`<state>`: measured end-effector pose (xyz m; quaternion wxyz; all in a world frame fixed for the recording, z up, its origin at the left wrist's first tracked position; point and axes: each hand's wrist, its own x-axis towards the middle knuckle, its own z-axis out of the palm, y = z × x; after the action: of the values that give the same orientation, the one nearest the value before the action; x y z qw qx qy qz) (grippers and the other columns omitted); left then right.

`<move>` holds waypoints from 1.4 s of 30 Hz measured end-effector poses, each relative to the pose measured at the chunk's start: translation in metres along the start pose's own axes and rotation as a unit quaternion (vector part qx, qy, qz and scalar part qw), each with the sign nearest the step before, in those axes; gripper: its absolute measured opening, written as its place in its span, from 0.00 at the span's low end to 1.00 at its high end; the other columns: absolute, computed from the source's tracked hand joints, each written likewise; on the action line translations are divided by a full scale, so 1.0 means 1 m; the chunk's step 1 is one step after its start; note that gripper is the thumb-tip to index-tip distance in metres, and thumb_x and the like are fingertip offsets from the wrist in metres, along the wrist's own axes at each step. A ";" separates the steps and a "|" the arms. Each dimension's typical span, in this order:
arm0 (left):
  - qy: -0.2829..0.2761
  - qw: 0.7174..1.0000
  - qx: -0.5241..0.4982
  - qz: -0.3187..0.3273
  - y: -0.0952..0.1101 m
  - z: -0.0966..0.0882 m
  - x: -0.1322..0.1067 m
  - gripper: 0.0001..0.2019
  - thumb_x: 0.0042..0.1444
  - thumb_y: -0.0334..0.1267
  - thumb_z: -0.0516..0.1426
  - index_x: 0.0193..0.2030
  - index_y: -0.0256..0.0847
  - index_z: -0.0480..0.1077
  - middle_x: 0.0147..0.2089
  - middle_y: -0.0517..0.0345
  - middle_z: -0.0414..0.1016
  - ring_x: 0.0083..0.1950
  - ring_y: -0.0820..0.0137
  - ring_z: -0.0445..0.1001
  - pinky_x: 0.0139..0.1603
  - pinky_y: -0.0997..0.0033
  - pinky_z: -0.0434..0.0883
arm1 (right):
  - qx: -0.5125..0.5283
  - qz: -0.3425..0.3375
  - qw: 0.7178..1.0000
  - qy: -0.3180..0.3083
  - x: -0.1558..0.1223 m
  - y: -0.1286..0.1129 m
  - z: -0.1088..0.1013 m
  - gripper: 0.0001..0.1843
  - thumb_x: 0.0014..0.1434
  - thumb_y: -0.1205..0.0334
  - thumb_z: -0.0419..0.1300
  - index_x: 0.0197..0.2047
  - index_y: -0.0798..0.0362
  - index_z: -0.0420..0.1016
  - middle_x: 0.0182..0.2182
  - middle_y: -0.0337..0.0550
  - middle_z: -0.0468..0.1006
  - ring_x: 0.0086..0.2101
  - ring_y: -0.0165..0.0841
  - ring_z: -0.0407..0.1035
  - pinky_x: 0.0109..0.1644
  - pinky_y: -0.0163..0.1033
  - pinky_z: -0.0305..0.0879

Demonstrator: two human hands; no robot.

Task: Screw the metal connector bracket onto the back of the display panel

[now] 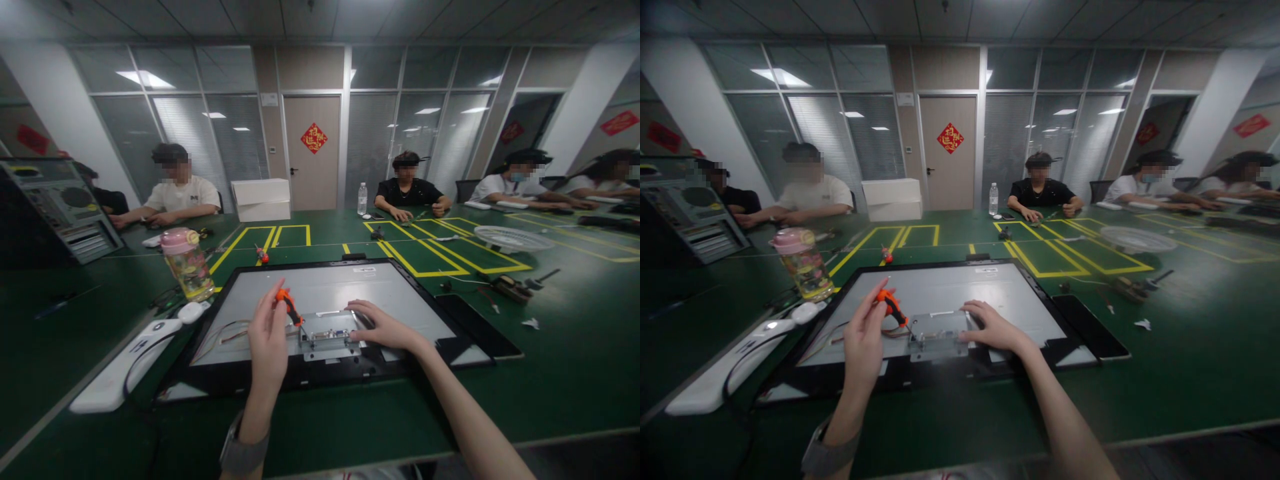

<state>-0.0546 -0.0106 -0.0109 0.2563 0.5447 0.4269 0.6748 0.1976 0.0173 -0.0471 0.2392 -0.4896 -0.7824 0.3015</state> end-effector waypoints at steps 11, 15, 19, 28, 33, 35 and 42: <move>0.003 1.000 0.005 -0.004 -0.003 -0.001 0.001 0.18 0.59 0.42 0.54 0.54 0.41 0.70 0.47 0.51 0.73 0.46 0.68 0.74 0.48 0.70 0.72 | 0.000 0.002 1.000 -0.002 -0.001 0.000 0.000 0.40 0.51 0.39 0.62 0.61 0.54 0.65 0.63 0.54 0.59 0.62 0.47 0.53 0.67 0.50 0.48; -0.003 1.000 -0.005 -0.022 -0.005 -0.001 0.001 0.19 0.60 0.42 0.53 0.57 0.40 0.68 0.49 0.50 0.73 0.47 0.66 0.74 0.51 0.67 0.71 | -0.001 0.003 1.000 -0.005 -0.001 -0.001 0.000 0.40 0.51 0.39 0.62 0.61 0.53 0.65 0.63 0.53 0.59 0.62 0.46 0.54 0.67 0.50 0.48; 0.006 1.000 0.007 0.013 -0.004 0.000 0.001 0.16 0.55 0.42 0.59 0.51 0.42 0.72 0.44 0.54 0.71 0.41 0.71 0.73 0.42 0.74 0.73 | 0.001 0.006 1.000 -0.006 -0.001 -0.002 -0.001 0.40 0.51 0.38 0.62 0.61 0.53 0.65 0.63 0.53 0.59 0.62 0.47 0.53 0.67 0.50 0.48; -0.005 0.999 -0.019 -0.048 0.001 -0.001 0.001 0.20 0.59 0.44 0.52 0.55 0.39 0.69 0.49 0.50 0.74 0.47 0.65 0.74 0.50 0.66 0.70 | 0.001 0.009 1.000 -0.009 -0.001 -0.002 0.000 0.40 0.51 0.39 0.62 0.61 0.54 0.64 0.63 0.54 0.58 0.63 0.46 0.52 0.67 0.50 0.47; -0.025 0.997 -0.045 -0.066 0.003 0.002 0.000 0.22 0.57 0.43 0.54 0.57 0.40 0.65 0.46 0.51 0.75 0.42 0.67 0.76 0.41 0.69 0.73 | 0.002 0.004 1.000 -0.006 0.000 -0.001 0.000 0.41 0.51 0.38 0.62 0.61 0.54 0.64 0.63 0.54 0.58 0.63 0.47 0.52 0.67 0.50 0.47; -0.022 0.997 -0.038 -0.060 0.002 0.003 0.000 0.21 0.57 0.43 0.54 0.56 0.40 0.66 0.45 0.51 0.75 0.41 0.68 0.76 0.41 0.70 0.73 | 0.002 0.003 1.000 -0.005 0.000 0.000 0.000 0.41 0.51 0.38 0.62 0.61 0.55 0.64 0.63 0.55 0.58 0.63 0.47 0.52 0.67 0.50 0.47; 0.026 1.000 -0.003 -0.012 -0.005 0.000 0.001 0.18 0.55 0.43 0.59 0.51 0.39 0.70 0.45 0.53 0.72 0.45 0.68 0.72 0.44 0.72 0.72 | 0.005 0.002 1.000 -0.005 0.000 0.001 0.000 0.41 0.51 0.38 0.62 0.61 0.54 0.64 0.63 0.54 0.58 0.62 0.47 0.53 0.67 0.49 0.47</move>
<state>-0.0553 -0.0075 -0.0149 0.2551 0.5211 0.4376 0.6869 0.1980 0.0177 -0.0479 0.2374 -0.4885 -0.7810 0.3082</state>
